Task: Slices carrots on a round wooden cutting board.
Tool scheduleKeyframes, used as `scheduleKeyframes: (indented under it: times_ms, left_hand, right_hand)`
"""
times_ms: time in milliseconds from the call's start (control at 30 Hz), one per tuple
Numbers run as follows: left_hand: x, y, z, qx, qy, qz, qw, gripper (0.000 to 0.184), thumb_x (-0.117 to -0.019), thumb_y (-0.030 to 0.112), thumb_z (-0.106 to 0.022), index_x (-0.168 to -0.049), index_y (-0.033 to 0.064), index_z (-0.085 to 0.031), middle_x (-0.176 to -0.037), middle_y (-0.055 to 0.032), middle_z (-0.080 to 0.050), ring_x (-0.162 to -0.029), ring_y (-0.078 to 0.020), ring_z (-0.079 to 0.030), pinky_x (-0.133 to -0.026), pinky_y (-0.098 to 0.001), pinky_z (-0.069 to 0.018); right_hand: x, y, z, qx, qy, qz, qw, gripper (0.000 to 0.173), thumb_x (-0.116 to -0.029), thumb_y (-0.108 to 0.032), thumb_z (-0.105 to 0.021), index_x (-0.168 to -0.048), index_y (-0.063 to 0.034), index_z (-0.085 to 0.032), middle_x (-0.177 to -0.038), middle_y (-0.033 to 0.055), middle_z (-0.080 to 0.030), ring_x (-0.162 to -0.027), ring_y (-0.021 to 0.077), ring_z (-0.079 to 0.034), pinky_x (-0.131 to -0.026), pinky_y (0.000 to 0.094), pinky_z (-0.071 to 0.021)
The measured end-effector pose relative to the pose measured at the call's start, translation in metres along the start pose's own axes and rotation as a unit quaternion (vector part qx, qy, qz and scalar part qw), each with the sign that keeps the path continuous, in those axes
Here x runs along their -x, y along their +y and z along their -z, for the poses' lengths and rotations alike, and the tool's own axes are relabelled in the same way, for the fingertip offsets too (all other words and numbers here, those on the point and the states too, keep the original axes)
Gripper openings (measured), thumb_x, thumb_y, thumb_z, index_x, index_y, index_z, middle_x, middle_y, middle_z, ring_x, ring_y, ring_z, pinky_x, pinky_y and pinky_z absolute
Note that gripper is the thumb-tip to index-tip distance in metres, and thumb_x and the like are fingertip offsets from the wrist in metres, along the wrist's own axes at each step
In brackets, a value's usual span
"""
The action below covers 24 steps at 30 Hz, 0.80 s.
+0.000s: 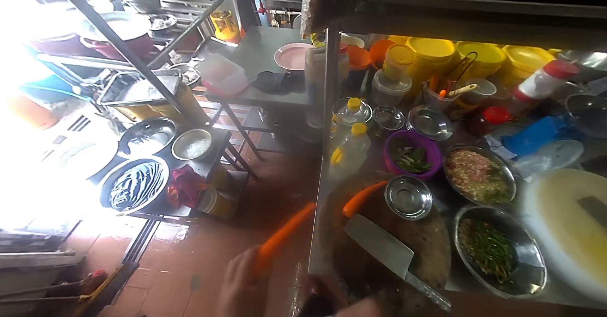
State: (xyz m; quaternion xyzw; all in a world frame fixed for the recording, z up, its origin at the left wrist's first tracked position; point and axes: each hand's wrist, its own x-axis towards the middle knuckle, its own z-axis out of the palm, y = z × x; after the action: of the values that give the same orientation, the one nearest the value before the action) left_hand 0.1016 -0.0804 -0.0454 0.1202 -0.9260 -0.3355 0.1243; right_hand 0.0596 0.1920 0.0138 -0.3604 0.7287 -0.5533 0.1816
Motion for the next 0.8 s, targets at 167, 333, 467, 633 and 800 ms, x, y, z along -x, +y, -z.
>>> scheduleKeyframes:
  times_ms: [167,333,467,633,800]
  left_hand:
    - [-0.013,-0.048,0.035,0.367,-0.195,0.28,0.865,0.035,-0.1046,0.029,-0.055,-0.127,0.0041,-0.064,-0.097,-0.0126,-0.072,-0.061,-0.0155,-0.063,-0.055,-0.0313,-0.0554]
    - [-0.016,-0.026,-0.01,0.529,-0.436,0.27,0.676,0.049,-0.0972,0.052,-0.062,-0.122,0.0107,-0.069,-0.095,-0.0086,-0.07,-0.062,-0.0103,-0.06,-0.054,-0.0257,-0.0515]
    - [-0.013,-0.006,-0.057,0.544,-0.522,0.273,0.598,0.046,-0.0971,0.051,-0.063,-0.117,0.0103,-0.071,-0.09,-0.0119,-0.071,-0.057,-0.0117,-0.06,-0.048,-0.0257,-0.0503]
    - [-0.017,0.004,-0.089,0.597,-0.511,0.315,0.532,0.058,-0.0906,0.05,-0.07,-0.127,0.0047,-0.064,-0.091,-0.0126,-0.07,-0.057,-0.0132,-0.062,-0.05,-0.0263,-0.0531]
    - [-0.038,0.007,-0.075,0.651,-0.408,0.277,0.578,0.052,-0.0837,0.041,-0.076,-0.125,0.0123,-0.065,-0.104,-0.0115,-0.069,-0.076,-0.0205,-0.068,-0.063,-0.0359,-0.0583]
  right_hand:
    - [0.074,0.086,0.066,0.37,0.076,-0.354,0.855,0.059,-0.0926,-0.028,-0.074,-0.148,-0.0155,-0.057,-0.152,0.0229,-0.049,-0.138,0.044,-0.049,-0.109,0.0628,-0.0451]
    - [0.151,0.131,0.057,0.399,0.14,-0.352,0.835,0.058,-0.0871,-0.014,-0.069,-0.144,-0.0159,-0.06,-0.122,0.0159,-0.069,-0.114,0.0363,-0.066,-0.095,0.0534,-0.0564]
    - [0.173,0.074,0.062,0.275,0.218,-0.455,0.818,0.049,-0.0885,-0.014,-0.07,-0.137,-0.0096,-0.065,-0.117,0.0172,-0.072,-0.106,0.0345,-0.07,-0.093,0.0567,-0.0571]
    - [0.219,0.038,0.043,0.358,0.282,-0.5,0.736,0.038,-0.1024,-0.021,-0.056,-0.128,0.004,-0.068,-0.1,0.0247,-0.073,-0.085,0.0396,-0.073,-0.075,0.0573,-0.0605]
    - [0.236,0.038,0.004,0.2,0.102,-0.376,0.899,0.026,-0.1061,-0.015,-0.053,-0.122,-0.0054,-0.072,-0.105,0.02,-0.074,-0.096,0.0366,-0.074,-0.083,0.055,-0.0615]
